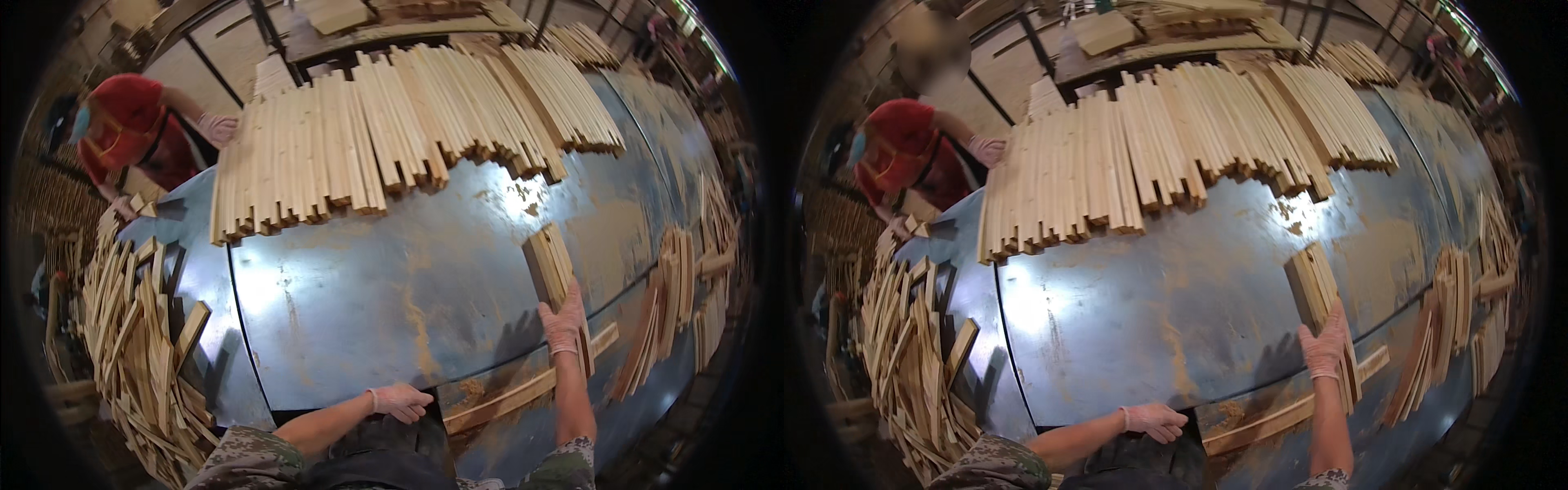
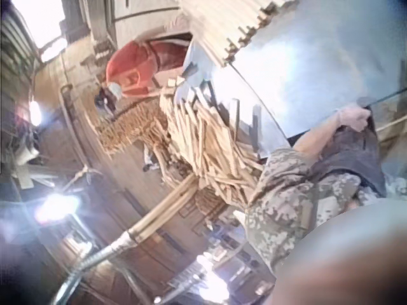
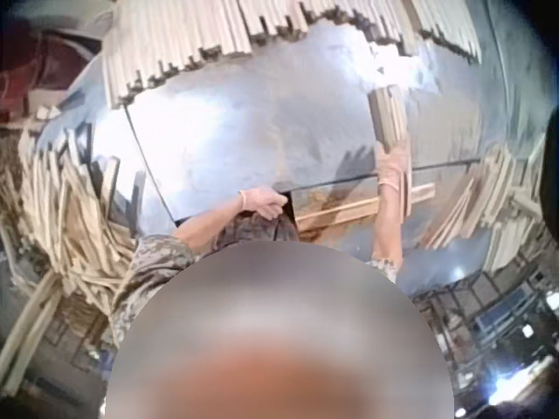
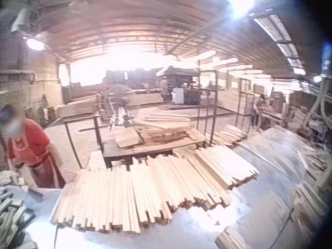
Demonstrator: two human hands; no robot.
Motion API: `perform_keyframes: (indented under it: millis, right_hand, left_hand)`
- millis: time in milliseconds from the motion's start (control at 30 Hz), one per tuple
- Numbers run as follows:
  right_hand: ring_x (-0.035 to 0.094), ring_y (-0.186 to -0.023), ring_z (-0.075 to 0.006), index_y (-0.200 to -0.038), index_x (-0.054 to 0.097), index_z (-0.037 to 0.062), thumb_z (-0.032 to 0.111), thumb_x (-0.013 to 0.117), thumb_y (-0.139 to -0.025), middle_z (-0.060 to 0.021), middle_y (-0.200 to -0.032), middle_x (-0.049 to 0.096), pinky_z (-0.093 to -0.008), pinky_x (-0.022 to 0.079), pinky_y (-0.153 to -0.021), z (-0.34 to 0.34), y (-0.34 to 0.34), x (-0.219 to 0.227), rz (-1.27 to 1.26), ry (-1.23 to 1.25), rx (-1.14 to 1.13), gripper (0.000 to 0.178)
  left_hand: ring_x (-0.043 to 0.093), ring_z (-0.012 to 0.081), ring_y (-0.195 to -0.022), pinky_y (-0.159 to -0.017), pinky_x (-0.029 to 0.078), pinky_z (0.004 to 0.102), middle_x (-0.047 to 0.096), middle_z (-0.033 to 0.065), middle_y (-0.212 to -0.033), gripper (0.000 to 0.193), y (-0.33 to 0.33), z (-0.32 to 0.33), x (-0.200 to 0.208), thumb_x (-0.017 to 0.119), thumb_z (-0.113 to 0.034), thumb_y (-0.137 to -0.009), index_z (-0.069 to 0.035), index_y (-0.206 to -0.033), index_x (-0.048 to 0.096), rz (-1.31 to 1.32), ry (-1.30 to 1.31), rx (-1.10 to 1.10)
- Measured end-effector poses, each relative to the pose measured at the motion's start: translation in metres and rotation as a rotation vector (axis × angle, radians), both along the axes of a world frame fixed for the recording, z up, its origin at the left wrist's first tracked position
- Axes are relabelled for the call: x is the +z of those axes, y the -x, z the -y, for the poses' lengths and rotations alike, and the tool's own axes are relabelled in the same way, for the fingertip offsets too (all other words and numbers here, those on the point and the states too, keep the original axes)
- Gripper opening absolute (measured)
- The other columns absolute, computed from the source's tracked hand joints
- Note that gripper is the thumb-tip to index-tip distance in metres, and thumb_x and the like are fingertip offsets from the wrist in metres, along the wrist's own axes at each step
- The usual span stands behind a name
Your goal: The person repeatedly picks up stacks of light-colored wooden planks from a metal table and places them onto a conveyor belt. The person wears gloves and a camouflage shirt while performing this repetitive stacking task in a workshop environment.
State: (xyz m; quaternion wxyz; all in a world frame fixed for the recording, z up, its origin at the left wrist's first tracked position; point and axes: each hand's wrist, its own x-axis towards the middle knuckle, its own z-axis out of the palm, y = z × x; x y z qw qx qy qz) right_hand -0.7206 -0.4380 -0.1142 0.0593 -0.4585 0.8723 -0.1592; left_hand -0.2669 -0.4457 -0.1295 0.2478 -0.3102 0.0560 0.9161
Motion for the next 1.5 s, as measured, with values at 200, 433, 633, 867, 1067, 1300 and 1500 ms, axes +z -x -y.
perform_keyframes:
  millis: [200,433,633,867,1067,1300,1500]
  right_hand:
    - [0.049,-0.146,-0.0431,-0.161,0.041,-0.0024,0.044,0.081,-0.087,-0.0283,-0.16,0.048,-0.0456,0.038,-0.123,0.128,-0.162,-0.022,0.588,-0.118,0.338,0.096]
    - [0.047,-0.146,-0.043,-0.167,0.03,0.002,0.041,0.082,-0.085,-0.0274,-0.159,0.049,-0.0454,0.039,-0.122,0.277,-0.323,-0.005,0.528,-0.127,0.353,0.104]
    - [0.042,-0.15,-0.0424,-0.166,0.03,0.0007,0.037,0.084,-0.085,-0.0281,-0.161,0.045,-0.0458,0.036,-0.124,0.353,-0.343,-0.022,0.402,0.054,0.178,0.104]
    - [0.049,-0.143,-0.0434,-0.166,0.031,0.004,0.035,0.076,-0.09,-0.0265,-0.158,0.048,-0.0486,0.04,-0.122,0.374,-0.27,-0.022,0.129,0.087,-0.008,0.094]
    - [0.054,-0.138,-0.0431,-0.168,0.026,0.0056,0.036,0.074,-0.089,-0.0276,-0.152,0.05,-0.0481,0.048,-0.115,0.409,-0.275,-0.017,0.165,-0.13,0.043,0.097]
    - [0.053,-0.139,-0.044,-0.168,0.021,0.0068,0.025,0.075,-0.086,-0.0267,-0.154,0.045,-0.0476,0.048,-0.115,0.419,-0.284,-0.026,0.175,-0.143,0.013,0.1]
    - [0.047,-0.145,-0.0435,-0.168,0.025,0.0087,0.008,0.075,-0.082,-0.025,-0.161,0.043,-0.0456,0.041,-0.122,0.416,-0.251,-0.069,0.303,0.034,0.056,0.099]
  left_hand:
    - [0.051,0.0081,-0.073,-0.07,0.046,0.0273,0.054,-0.0031,-0.082,0.027,-0.096,0.093,0.049,0.064,-0.036,-0.106,-0.012,-0.092,0.061,0.244,0.447,0.392]
    - [0.068,0.0362,-0.114,-0.102,0.052,0.044,0.073,0.0238,-0.121,0.075,-0.212,0.191,-0.007,0.072,-0.046,-0.095,0.01,-0.142,0.056,0.87,1.365,0.406]
    - [0.062,0.0314,-0.129,-0.11,0.048,0.0388,0.062,0.0242,-0.144,0.089,-0.265,0.341,-0.065,0.083,-0.03,-0.09,0.009,-0.157,0.039,1.014,1.628,0.813]
    - [0.067,0.0382,-0.121,-0.105,0.052,0.043,0.07,0.0229,-0.133,0.063,-0.267,0.397,-0.072,0.071,-0.016,-0.088,0.001,-0.147,0.055,1.087,1.728,0.591]
    - [0.067,0.0382,-0.124,-0.105,0.053,0.0421,0.069,0.0246,-0.135,0.068,-0.298,0.416,-0.127,0.067,-0.014,-0.087,-0.001,-0.152,0.052,1.301,1.82,0.32]
    - [0.072,0.0408,-0.104,-0.094,0.057,0.0443,0.075,0.0208,-0.11,0.048,-0.255,0.403,-0.079,0.069,-0.011,-0.082,-0.007,-0.13,0.063,1.252,1.782,0.286]
    - [0.068,0.0441,-0.118,-0.102,0.055,0.0478,0.073,0.023,-0.122,0.059,-0.24,0.415,-0.046,0.07,-0.007,-0.081,-0.01,-0.139,0.056,1.139,1.779,0.219]
